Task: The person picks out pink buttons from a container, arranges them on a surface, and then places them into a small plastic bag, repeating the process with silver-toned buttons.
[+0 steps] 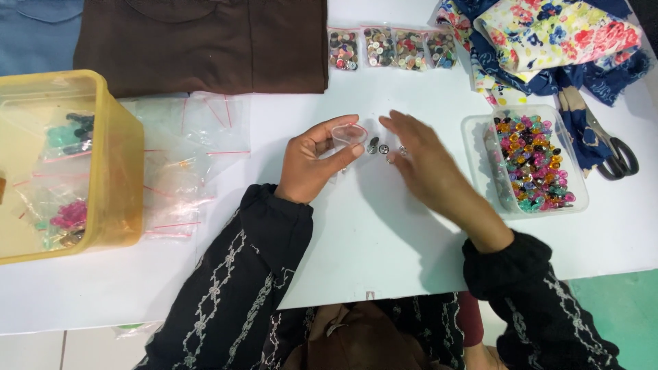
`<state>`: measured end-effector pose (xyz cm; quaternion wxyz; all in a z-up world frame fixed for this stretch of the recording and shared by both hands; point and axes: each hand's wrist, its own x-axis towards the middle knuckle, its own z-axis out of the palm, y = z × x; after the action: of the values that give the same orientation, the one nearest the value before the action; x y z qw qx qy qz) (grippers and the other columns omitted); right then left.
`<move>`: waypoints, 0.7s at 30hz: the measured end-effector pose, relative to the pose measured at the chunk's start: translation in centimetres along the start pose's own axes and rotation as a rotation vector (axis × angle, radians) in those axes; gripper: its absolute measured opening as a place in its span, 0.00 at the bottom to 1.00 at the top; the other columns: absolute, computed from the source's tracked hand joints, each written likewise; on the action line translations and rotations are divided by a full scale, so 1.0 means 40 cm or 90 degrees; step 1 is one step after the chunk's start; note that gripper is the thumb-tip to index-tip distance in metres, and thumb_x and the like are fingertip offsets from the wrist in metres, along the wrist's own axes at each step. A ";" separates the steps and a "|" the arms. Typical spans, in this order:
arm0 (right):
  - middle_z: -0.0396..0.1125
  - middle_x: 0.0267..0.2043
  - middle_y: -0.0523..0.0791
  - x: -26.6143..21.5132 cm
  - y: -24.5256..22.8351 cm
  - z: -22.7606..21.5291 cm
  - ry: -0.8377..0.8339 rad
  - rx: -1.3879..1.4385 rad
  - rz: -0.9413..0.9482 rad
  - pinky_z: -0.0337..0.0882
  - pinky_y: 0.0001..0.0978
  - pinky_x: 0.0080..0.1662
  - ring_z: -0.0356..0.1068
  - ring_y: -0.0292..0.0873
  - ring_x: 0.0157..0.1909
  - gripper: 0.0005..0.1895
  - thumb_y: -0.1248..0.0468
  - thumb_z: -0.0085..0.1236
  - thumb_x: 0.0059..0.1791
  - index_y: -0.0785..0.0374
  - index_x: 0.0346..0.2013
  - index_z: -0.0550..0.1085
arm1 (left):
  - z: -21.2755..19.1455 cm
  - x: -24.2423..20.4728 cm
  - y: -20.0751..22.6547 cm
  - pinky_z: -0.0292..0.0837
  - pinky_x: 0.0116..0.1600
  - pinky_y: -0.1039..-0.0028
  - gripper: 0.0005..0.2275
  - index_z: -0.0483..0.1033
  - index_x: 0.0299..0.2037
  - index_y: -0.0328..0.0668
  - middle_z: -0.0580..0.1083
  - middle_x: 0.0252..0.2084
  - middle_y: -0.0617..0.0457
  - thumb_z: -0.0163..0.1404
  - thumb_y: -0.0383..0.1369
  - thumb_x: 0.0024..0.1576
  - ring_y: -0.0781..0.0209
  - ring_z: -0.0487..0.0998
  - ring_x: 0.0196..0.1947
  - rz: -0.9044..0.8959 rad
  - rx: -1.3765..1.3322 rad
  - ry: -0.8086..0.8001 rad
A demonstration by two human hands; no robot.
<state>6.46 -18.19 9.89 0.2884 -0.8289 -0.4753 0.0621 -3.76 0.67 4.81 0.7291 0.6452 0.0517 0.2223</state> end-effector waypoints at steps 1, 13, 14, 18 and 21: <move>0.57 0.67 0.68 -0.010 -0.004 0.020 -0.002 0.000 0.000 0.55 0.69 0.66 0.53 0.75 0.69 0.28 0.75 0.52 0.52 0.71 0.68 0.63 | 0.001 -0.001 0.004 0.73 0.61 0.72 0.21 0.78 0.57 0.42 0.82 0.46 0.50 0.67 0.31 0.52 0.68 0.80 0.46 -0.001 -0.001 0.001; 0.63 0.67 0.54 -0.047 0.082 0.136 0.023 -0.191 -0.116 0.56 0.40 0.72 0.59 0.53 0.72 0.20 0.71 0.44 0.59 0.62 0.65 0.70 | -0.015 0.001 0.005 0.72 0.60 0.73 0.21 0.76 0.59 0.42 0.81 0.48 0.49 0.65 0.31 0.55 0.68 0.81 0.48 -0.006 0.014 -0.021; 0.67 0.60 0.50 -0.043 0.059 0.116 0.062 -0.271 -0.171 0.65 0.32 0.64 0.65 0.48 0.65 0.16 0.70 0.46 0.58 0.62 0.59 0.74 | -0.016 0.001 0.005 0.72 0.60 0.75 0.22 0.76 0.60 0.42 0.81 0.48 0.50 0.65 0.31 0.55 0.69 0.80 0.48 -0.005 0.014 -0.025; 0.71 0.49 0.45 -0.020 0.065 0.102 0.096 -0.280 -0.212 0.74 0.24 0.52 0.71 0.43 0.52 0.09 0.68 0.51 0.57 0.63 0.48 0.79 | -0.014 -0.002 0.008 0.70 0.59 0.76 0.22 0.76 0.60 0.42 0.81 0.49 0.50 0.64 0.31 0.55 0.70 0.80 0.47 -0.009 0.010 -0.037; 0.73 0.41 0.41 0.026 0.086 0.093 0.091 -0.105 -0.115 0.75 0.24 0.48 0.73 0.40 0.46 0.08 0.70 0.56 0.54 0.58 0.42 0.81 | -0.015 0.000 0.006 0.70 0.59 0.77 0.22 0.76 0.60 0.42 0.81 0.49 0.50 0.64 0.31 0.55 0.70 0.80 0.48 -0.010 0.007 -0.036</move>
<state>8.21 -17.08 5.17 0.2565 -0.8061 -0.5296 -0.0622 -4.04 1.26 4.96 0.7282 0.6551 0.0371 0.1980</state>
